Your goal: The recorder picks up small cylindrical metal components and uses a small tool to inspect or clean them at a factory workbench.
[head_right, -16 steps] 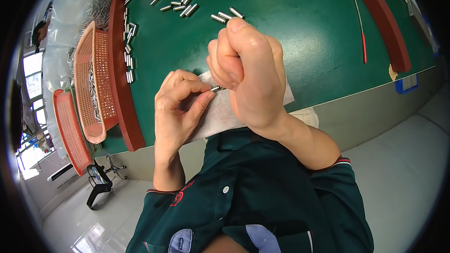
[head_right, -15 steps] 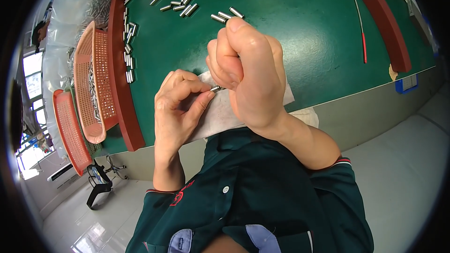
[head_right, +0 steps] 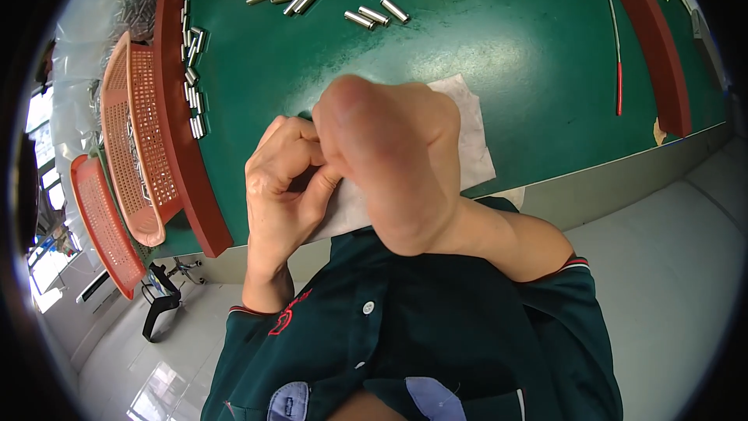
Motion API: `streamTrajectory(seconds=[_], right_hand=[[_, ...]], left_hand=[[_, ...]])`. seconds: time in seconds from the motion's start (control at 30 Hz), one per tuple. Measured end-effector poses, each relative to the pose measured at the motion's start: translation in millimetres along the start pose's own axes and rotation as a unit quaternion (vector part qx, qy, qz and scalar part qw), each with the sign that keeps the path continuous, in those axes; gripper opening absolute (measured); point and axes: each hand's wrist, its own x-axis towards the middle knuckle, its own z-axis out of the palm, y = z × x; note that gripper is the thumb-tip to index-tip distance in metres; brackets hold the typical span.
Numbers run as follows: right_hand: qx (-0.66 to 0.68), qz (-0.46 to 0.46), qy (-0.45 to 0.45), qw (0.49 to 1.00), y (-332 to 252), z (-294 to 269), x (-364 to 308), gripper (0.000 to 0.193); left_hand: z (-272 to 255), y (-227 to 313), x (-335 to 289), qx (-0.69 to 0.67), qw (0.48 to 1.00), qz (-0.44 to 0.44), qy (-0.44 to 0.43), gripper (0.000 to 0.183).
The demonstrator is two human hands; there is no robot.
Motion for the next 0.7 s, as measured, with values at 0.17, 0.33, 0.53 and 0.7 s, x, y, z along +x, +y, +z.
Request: streamTrajectory(seconds=[0.17, 0.33, 0.53, 0.7], right_hand=[[-0.031, -0.020, -0.015, 0.999, 1, 0, -2, 0.045], [0.061, -0.021, 0.023, 0.998, 0, -8, -1, 0.044], [0.156, -0.093, 0.012, 0.983, -12, -31, -4, 0.042], [0.166, -0.060, 0.067, 0.982, -9, -30, -9, 0.042]], left_hand=[[1, 2, -1, -0.013, 1.000, -0.007, 0.007, 0.013], [1, 2, -2, 0.024, 1.000, -0.003, 0.008, 0.014], [-4, 10, -5, -0.249, 0.965, -0.069, 0.049, 0.010], [-18, 11, 7, -0.645, 0.743, -0.175, 0.030, 0.015]])
